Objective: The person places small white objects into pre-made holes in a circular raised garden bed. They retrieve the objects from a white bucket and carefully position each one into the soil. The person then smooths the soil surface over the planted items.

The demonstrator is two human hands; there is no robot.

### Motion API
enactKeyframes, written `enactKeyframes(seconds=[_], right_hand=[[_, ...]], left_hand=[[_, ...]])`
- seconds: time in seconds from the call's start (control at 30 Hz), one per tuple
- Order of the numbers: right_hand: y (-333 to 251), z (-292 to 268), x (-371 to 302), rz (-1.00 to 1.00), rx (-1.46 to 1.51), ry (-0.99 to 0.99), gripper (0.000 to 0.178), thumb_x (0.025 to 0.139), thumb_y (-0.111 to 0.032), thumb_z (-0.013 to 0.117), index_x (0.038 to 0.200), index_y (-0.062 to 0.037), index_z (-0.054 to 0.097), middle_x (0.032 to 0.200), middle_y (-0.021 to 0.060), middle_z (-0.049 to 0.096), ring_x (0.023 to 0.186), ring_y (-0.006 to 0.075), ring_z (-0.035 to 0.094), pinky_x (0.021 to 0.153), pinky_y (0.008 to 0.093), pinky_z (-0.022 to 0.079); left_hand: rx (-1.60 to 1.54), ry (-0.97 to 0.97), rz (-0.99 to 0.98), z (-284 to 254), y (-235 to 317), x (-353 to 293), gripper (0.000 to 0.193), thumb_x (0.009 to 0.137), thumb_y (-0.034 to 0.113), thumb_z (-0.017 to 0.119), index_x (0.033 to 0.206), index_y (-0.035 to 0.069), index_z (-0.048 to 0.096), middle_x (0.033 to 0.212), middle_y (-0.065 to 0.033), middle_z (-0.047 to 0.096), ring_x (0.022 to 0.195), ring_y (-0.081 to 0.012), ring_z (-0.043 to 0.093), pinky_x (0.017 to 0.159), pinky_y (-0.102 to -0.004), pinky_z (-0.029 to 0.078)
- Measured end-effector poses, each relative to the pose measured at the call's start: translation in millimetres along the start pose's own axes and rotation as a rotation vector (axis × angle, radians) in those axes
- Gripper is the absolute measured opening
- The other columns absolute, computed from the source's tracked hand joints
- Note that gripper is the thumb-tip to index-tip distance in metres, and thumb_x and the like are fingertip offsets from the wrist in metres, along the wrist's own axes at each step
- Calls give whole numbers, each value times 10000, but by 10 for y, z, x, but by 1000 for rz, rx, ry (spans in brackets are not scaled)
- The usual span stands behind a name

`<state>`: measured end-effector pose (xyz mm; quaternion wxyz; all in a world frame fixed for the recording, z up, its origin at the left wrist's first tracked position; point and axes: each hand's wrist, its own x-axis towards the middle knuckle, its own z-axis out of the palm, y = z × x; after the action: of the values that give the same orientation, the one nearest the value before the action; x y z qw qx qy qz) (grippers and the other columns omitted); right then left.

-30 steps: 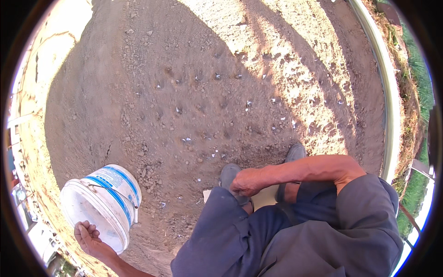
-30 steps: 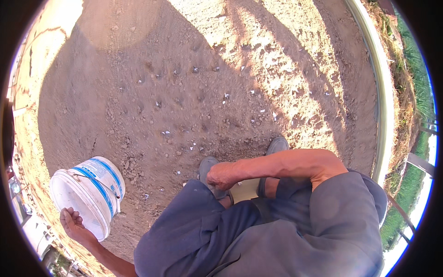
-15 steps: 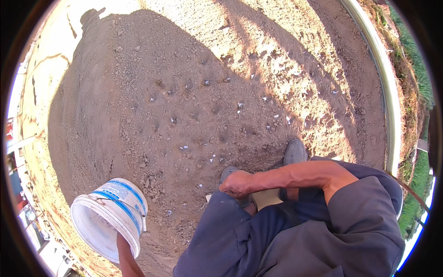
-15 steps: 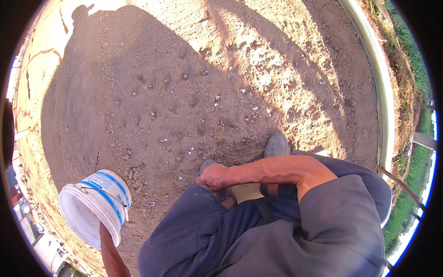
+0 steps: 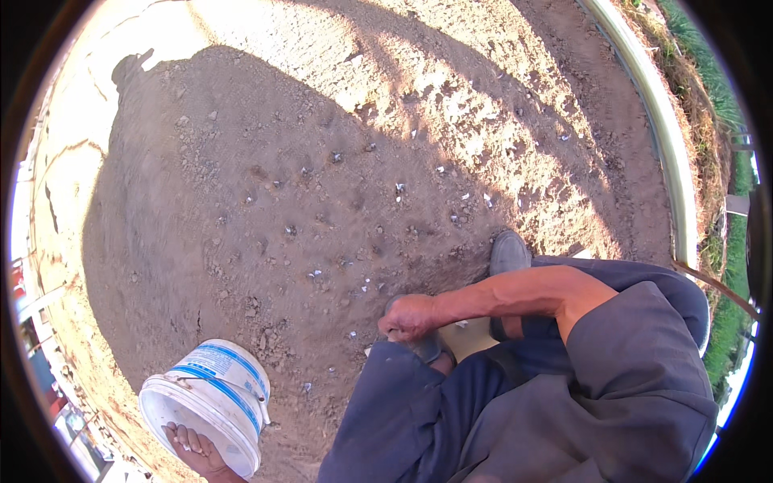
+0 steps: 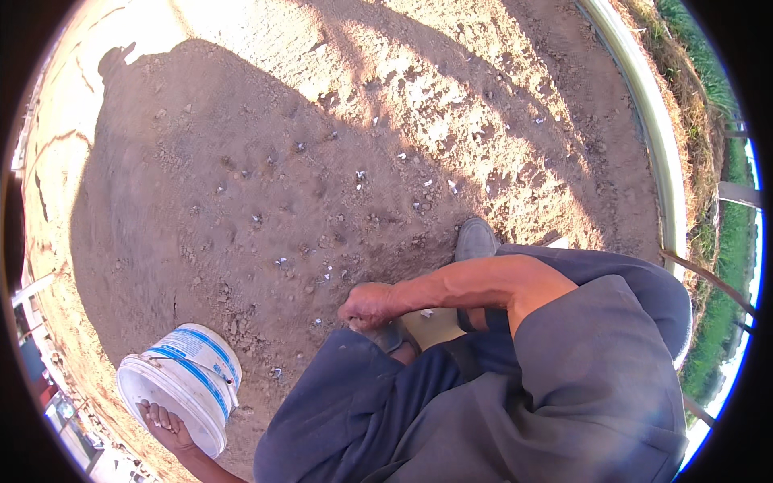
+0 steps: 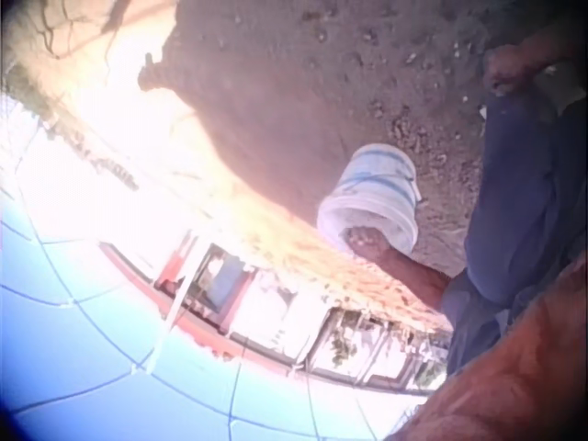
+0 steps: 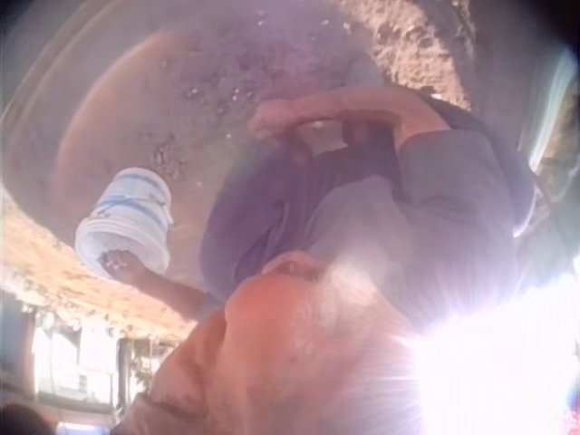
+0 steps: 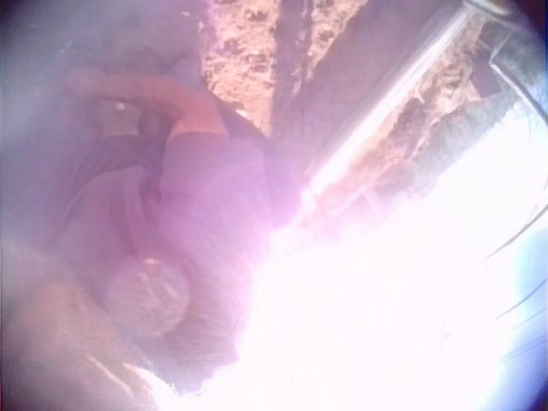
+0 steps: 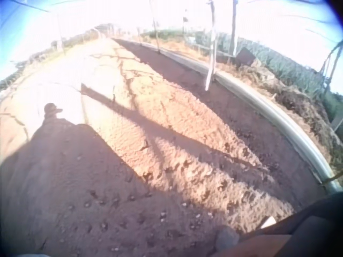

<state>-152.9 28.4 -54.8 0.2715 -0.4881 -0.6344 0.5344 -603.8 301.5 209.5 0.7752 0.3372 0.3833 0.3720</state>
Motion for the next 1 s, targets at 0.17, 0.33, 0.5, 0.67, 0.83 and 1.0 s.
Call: enactKeyframes(seconds=[0.17,0.33,0.5,0.67,0.83,1.0], right_hand=[[-159,-143,52,95,141,-1,146,828,-211,602,841,-69,634,751,183,649,713,390,647,625,451,498],[-281,-374,110,270,136,280,187,853,-215,641,889,-32,647,771,188,652,735,339,671,666,404,517],[-629,-898,279,392,220,493,169,890,-168,658,980,-25,655,777,132,672,730,187,661,686,340,524],[-855,-1151,251,303,192,642,135,873,-105,692,967,-18,650,816,125,673,739,161,650,676,306,519],[-886,-1153,339,32,-54,661,199,816,-59,713,1001,-35,643,901,136,657,821,257,666,702,348,531],[-900,-1082,407,101,-256,575,299,795,-64,688,1085,-56,614,948,156,636,902,341,644,744,406,535]], left_hand=[[-412,54,182,1511,-307,-85,390,1082,337,198,1020,30,429,670,-18,418,394,-96,276,323,-234,229],[-739,-246,-333,2135,-1824,692,361,1077,268,309,1017,-27,508,682,-63,498,434,-113,421,320,-257,296],[-933,-289,-427,2190,-2831,1140,352,1040,303,426,984,-19,555,762,-89,534,580,-155,506,402,-261,376],[-1144,-160,-441,2308,-3335,1243,332,1009,316,486,1038,10,611,1017,-153,650,989,-309,623,792,-392,555],[-1098,-115,-363,2350,-3515,1295,341,993,292,497,1106,1,635,1221,-190,629,1217,-374,541,1059,-510,430],[-1107,-145,-356,2356,-3601,1291,375,989,281,475,1165,-10,634,1299,-199,592,1317,-362,450,1154,-512,298]])
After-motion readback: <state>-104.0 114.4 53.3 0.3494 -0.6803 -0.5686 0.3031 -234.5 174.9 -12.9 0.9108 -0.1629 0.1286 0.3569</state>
